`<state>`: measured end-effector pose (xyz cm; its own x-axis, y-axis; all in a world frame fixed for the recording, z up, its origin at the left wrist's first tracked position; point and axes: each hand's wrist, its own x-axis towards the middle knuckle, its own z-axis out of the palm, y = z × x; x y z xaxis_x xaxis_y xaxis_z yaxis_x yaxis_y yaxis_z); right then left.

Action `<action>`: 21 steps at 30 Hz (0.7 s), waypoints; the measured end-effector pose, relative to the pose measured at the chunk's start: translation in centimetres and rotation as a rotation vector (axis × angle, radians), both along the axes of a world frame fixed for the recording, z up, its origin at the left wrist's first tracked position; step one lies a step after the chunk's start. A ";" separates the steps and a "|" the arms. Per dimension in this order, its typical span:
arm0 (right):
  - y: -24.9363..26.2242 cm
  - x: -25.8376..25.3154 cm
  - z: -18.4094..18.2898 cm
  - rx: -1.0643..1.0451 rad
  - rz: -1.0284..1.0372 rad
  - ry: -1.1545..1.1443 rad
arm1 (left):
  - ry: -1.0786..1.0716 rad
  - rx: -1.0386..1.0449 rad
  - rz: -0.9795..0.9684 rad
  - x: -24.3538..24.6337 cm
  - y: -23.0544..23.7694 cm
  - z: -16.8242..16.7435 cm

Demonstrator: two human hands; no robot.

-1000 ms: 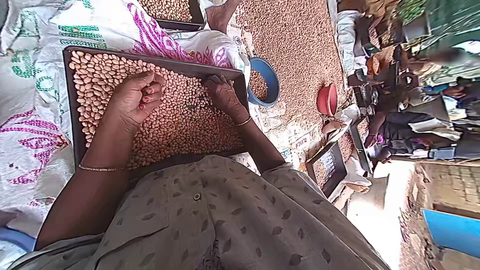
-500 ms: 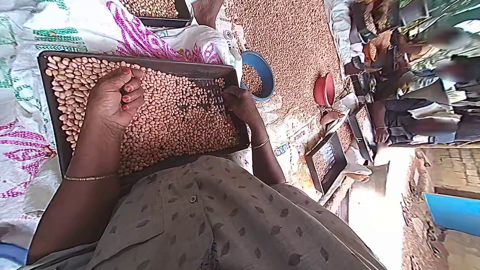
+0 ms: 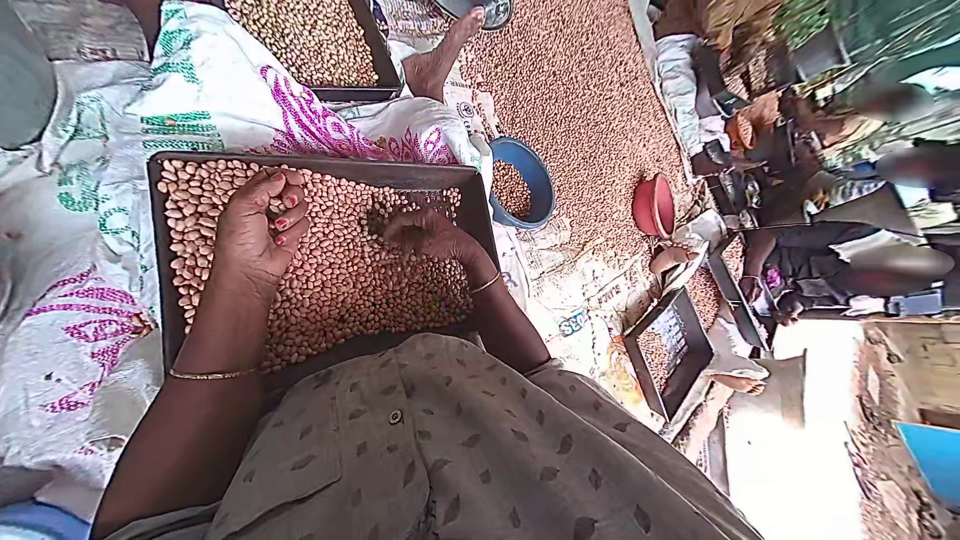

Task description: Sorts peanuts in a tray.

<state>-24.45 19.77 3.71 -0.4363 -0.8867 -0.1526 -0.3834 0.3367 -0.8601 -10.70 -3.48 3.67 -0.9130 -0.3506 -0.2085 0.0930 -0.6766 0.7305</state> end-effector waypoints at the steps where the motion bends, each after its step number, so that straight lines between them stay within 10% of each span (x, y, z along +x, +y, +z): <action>1: 0.3 -0.5 0.2 0.010 -0.091 0.014 | -0.004 0.010 0.003 0.0 0.1 0.2; 7: -2.3 -2.8 -1.5 0.245 -0.356 0.607 | -0.061 0.041 0.030 -0.1 0.3 1.0; 14: -3.8 -1.0 -1.3 0.540 -0.466 0.605 | -0.076 -0.008 -0.044 0.0 0.6 1.1; 21: -3.1 1.2 1.2 -0.310 -0.482 0.185 | -0.244 -0.262 -0.349 0.1 1.5 0.4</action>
<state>-23.30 16.66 4.92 -0.7950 -0.5733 0.1985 -0.4025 0.2537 -0.8795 -10.64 -1.96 4.06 -0.9207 -0.1024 -0.3766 -0.3010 -0.4281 0.8521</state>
